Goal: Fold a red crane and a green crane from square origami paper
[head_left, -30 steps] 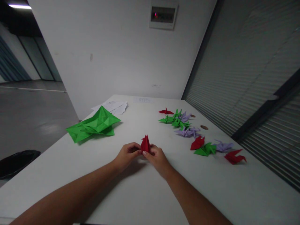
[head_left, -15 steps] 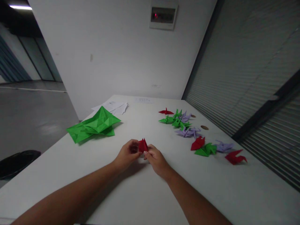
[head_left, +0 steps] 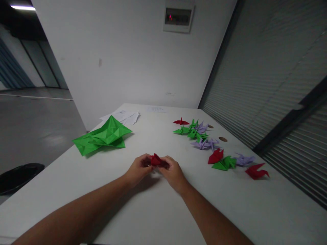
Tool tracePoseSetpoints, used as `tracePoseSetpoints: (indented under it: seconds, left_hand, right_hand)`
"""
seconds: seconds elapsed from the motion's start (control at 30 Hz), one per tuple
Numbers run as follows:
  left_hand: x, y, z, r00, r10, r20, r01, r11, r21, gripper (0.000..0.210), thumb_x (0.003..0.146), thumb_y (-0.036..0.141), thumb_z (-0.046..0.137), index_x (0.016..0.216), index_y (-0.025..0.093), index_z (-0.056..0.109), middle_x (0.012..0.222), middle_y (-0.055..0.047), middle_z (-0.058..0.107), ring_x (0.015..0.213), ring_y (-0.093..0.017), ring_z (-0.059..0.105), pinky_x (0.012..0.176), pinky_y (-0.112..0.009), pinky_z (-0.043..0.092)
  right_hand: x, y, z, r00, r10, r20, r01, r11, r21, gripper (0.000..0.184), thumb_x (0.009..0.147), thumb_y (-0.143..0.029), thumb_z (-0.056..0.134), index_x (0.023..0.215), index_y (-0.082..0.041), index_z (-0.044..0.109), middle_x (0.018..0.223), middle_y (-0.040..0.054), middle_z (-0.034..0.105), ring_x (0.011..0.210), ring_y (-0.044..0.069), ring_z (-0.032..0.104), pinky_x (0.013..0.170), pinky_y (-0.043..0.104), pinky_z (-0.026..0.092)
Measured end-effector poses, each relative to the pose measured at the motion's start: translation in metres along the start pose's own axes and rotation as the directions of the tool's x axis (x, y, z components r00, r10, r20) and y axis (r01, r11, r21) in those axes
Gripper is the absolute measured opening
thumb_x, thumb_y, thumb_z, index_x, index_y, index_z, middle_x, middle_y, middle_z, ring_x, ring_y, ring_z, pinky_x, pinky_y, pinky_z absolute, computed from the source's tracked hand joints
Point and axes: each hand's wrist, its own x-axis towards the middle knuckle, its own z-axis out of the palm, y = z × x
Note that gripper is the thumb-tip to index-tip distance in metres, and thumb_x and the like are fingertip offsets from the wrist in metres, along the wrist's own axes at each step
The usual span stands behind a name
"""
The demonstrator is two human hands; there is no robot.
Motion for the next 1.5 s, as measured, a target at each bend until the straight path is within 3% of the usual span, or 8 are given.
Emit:
tracePoseSetpoints:
  seconds: [0.1,0.33,0.87,1.07,1.3,1.5]
  left_hand:
    - [0.000,0.000,-0.001,0.999,-0.012,-0.046,0.012,1.000,0.008,0.032,0.070,0.034,0.088,0.087,0.014,0.070,0.084,-0.006,0.073,0.077,-0.018,0.064,0.074,-0.029,0.048]
    - [0.001,0.005,0.001,0.995,-0.075,-0.062,0.074,0.997,-0.011,0.036,0.065,0.038,0.091,0.072,0.014,0.065,0.066,0.000,0.065,0.062,-0.012,0.056,0.061,-0.024,0.040]
    - [0.002,0.002,-0.003,0.994,-0.068,-0.084,0.069,0.998,0.010,0.040,0.063,0.040,0.092,0.076,0.014,0.065,0.062,0.000,0.066,0.057,-0.011,0.058,0.057,-0.023,0.043]
    - [0.005,0.000,-0.004,0.998,-0.042,-0.044,0.041,0.999,-0.003,0.041,0.066,0.039,0.092,0.080,0.014,0.062,0.061,0.001,0.066,0.055,-0.010,0.058,0.056,-0.022,0.043]
    - [0.003,-0.003,-0.004,1.000,0.025,-0.004,-0.025,0.998,-0.050,0.042,0.074,0.033,0.088,0.096,0.019,0.054,0.067,0.003,0.066,0.059,-0.010,0.057,0.057,-0.021,0.042]
    - [0.000,0.001,-0.001,0.999,0.037,-0.037,-0.039,0.998,-0.048,0.035,0.077,0.030,0.085,0.093,0.020,0.056,0.074,0.002,0.067,0.066,-0.011,0.059,0.062,-0.023,0.045]
  right_hand:
    - [0.000,0.003,0.000,0.999,0.047,-0.024,-0.046,0.999,0.018,0.015,0.080,-0.030,0.073,0.090,-0.019,0.072,0.086,0.0036,0.067,0.078,0.020,0.061,0.072,0.031,0.049]
    - [0.001,0.005,0.001,0.985,0.170,-0.008,-0.169,0.982,0.080,0.026,0.079,-0.041,0.073,0.070,-0.018,0.063,0.064,-0.0018,0.058,0.060,0.015,0.050,0.058,0.027,0.035]
    - [0.000,0.005,0.002,0.964,0.266,0.028,-0.267,0.954,0.133,0.032,0.074,-0.046,0.074,0.069,-0.017,0.062,0.058,-0.0021,0.055,0.055,0.013,0.047,0.053,0.026,0.033]
    - [0.000,0.008,0.003,0.969,0.246,-0.030,-0.241,0.965,0.105,0.030,0.075,-0.042,0.073,0.065,-0.018,0.059,0.055,-0.0044,0.049,0.052,0.011,0.041,0.050,0.025,0.028]
    - [0.000,0.007,0.002,0.967,0.254,0.006,-0.252,0.956,0.150,0.029,0.077,-0.043,0.072,0.070,-0.016,0.064,0.059,-0.0019,0.056,0.055,0.012,0.047,0.052,0.025,0.033]
    - [0.000,0.007,0.004,0.985,0.174,0.007,-0.169,0.948,0.271,0.027,0.076,-0.034,0.076,0.092,-0.020,0.060,0.083,0.0005,0.065,0.067,0.014,0.059,0.063,0.027,0.046]
